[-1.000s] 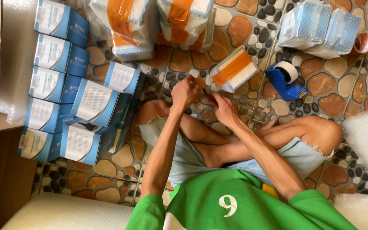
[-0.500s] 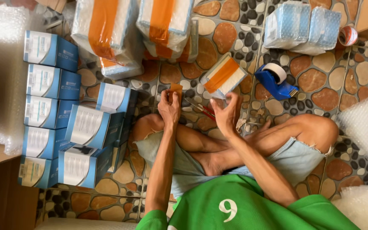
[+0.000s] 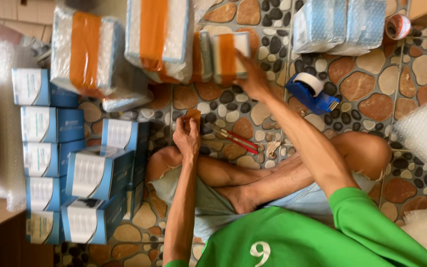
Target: The person sits on the floor and wraps small blue boxes in bubble wrap. They use a blue tape dispenser to apply clear tape, then switch to a roll of orange tape to secure the packages. The person uses a red utility knife to cut the tape and places the finished packages aside.
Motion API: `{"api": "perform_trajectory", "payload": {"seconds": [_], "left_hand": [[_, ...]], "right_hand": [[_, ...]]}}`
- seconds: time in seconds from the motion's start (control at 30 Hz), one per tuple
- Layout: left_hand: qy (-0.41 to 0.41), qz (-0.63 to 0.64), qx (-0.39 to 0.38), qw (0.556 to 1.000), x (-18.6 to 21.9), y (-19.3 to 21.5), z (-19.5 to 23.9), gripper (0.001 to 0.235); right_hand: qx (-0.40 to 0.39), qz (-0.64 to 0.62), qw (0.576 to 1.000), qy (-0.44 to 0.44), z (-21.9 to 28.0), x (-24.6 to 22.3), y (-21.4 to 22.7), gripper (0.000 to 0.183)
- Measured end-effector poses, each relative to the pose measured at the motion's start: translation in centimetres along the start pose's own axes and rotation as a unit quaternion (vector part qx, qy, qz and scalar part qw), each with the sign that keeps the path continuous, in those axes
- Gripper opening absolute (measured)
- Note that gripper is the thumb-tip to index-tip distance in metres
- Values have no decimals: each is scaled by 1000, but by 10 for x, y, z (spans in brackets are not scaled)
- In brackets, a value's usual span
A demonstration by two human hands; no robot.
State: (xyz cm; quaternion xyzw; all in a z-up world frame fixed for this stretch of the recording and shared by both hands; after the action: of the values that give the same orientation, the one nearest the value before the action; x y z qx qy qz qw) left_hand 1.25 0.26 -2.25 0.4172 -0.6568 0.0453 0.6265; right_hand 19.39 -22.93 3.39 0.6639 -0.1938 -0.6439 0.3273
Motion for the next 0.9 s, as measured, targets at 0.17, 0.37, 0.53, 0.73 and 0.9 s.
{"api": "perform_trajectory", "payload": {"seconds": [0.17,0.37,0.53,0.73,0.9], "left_hand": [[-5,-29,20,999,-6,-6,-1,12],[55,-69,-2,996,-4,-4,4,19],[40,-79,-2,996,-2,-5,0,15],[68,-86,-3,994,-5,-4,0,23],[56,-40,-13,998,-15,0,7,27]], "right_hand": [[-39,-21,999,6,-30,10,-6,105],[197,57,974,-92,-57,70,80,78],[205,295,889,-284,-68,137,121,112],[205,230,926,-221,-52,100,88,88],[239,19,933,-268,-19,33,117,82]]}}
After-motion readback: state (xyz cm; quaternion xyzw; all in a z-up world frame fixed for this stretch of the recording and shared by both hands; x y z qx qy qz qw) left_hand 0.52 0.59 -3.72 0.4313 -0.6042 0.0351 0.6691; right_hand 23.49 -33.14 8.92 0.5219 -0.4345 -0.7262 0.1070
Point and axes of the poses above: each hand's wrist, its own z-axis away from the middle knuckle, its own y-axis out of the back of the hand, x = y × z, the point moved 1 cm from there along -z, towards the middle knuckle, and after that the axes turned 6 degrees about x, right-handed, at the moved point
